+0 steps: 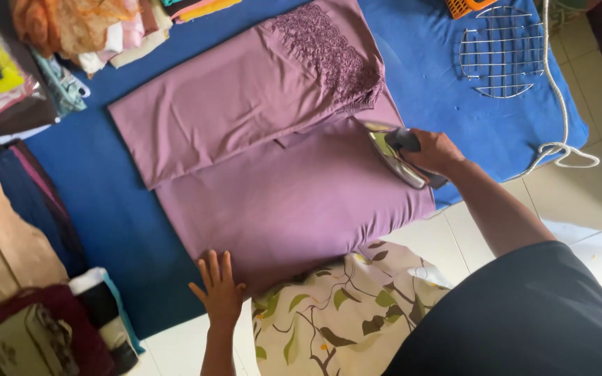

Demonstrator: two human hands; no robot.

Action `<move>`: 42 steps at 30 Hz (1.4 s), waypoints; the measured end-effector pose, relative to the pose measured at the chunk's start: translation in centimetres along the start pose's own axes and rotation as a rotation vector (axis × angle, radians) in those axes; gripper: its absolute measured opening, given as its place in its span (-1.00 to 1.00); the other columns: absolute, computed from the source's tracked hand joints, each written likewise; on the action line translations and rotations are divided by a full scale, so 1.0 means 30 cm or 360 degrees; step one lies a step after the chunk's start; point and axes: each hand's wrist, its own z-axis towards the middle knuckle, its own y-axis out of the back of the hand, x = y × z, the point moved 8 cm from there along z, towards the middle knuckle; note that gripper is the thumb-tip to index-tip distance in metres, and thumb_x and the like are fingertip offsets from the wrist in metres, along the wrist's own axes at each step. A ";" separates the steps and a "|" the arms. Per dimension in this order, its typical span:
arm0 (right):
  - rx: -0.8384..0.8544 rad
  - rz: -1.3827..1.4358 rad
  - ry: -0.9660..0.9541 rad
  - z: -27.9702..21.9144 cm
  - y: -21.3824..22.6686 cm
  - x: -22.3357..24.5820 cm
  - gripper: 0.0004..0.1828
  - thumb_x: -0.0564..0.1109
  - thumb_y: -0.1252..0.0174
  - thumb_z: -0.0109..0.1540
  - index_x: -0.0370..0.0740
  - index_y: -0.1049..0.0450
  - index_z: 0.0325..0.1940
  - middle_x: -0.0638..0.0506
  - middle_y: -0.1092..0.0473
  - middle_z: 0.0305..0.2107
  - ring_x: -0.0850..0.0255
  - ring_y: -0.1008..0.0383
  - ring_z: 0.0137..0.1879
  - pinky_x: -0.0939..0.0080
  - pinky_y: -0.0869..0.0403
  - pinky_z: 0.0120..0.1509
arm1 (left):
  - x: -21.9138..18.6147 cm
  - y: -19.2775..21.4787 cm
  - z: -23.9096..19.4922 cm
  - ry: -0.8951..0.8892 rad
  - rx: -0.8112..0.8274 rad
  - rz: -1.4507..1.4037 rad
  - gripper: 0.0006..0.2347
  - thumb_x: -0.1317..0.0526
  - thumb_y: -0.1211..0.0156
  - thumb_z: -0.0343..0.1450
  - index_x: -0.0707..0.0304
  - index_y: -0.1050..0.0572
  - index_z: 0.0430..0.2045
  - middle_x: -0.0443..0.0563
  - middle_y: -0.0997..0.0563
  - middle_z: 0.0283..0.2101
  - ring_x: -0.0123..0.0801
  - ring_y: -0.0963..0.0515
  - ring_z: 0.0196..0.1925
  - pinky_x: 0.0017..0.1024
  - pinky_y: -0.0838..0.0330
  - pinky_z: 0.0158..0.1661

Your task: Ironing a purple garment on an ironing board.

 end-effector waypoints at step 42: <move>0.0952 -0.0454 0.0975 -0.642 -0.573 0.568 -0.51 0.15 -0.31 0.14 0.01 -0.48 0.11 -0.08 -0.58 -0.14 0.01 -0.63 -0.07 -0.08 -0.56 0.10 | 0.348 -0.679 -0.225 0.0946 -0.0598 -0.2687 -0.83 0.18 -0.29 0.45 0.24 -0.51 -0.18 -0.16 -0.53 -0.29 -0.53 -0.42 -0.26 -0.51 -0.35 -0.17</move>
